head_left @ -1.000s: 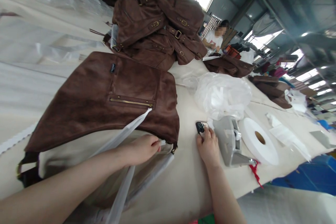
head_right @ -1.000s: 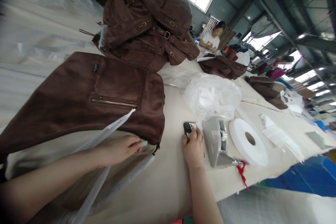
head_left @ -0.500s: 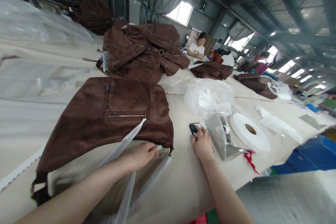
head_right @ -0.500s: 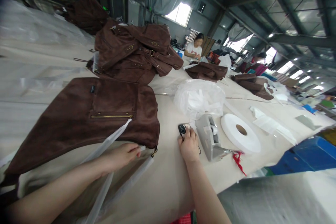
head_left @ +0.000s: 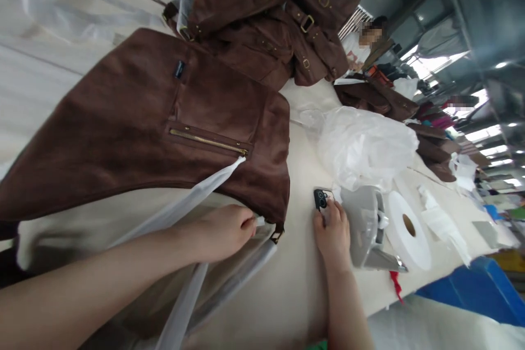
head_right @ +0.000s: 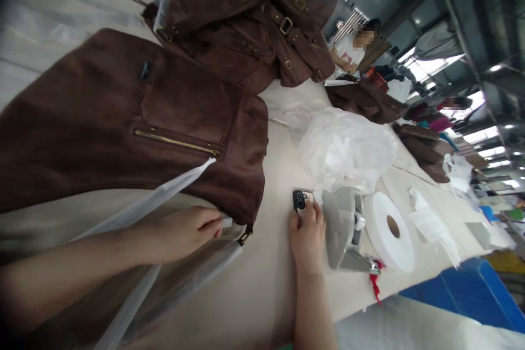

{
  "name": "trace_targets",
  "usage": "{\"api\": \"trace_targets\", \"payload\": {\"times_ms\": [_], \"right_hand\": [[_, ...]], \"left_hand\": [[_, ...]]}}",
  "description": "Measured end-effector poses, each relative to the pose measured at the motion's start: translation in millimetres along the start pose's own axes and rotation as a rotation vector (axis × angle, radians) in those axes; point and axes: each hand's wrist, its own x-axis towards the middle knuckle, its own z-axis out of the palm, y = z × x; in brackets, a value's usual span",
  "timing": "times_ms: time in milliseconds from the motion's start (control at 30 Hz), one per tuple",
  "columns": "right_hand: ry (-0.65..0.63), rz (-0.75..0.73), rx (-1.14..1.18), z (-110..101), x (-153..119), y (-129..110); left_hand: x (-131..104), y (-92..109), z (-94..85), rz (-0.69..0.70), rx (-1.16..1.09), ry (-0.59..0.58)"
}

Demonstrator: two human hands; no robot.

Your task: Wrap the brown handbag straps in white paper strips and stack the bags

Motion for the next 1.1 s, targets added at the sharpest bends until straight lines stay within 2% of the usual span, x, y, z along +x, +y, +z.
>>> {"api": "trace_targets", "payload": {"times_ms": [133,400,833,1100], "right_hand": [[-0.019,0.021,0.007,-3.5,3.8,-2.5],[-0.029,0.074,-0.043,-9.1,12.4,-9.1],[-0.010,0.055,-0.043,-8.5,13.4,-11.2],[-0.001,0.005,-0.042,-6.3,10.6,-8.4]], "left_hand": [[1.0,0.6,-0.9,-0.038,-0.023,-0.014],[1.2,1.0,-2.2,-0.030,-0.045,-0.011],[1.0,2.9,-4.4,-0.044,0.018,-0.059],[5.3,-11.7,8.7,0.001,-0.043,0.003]]}}
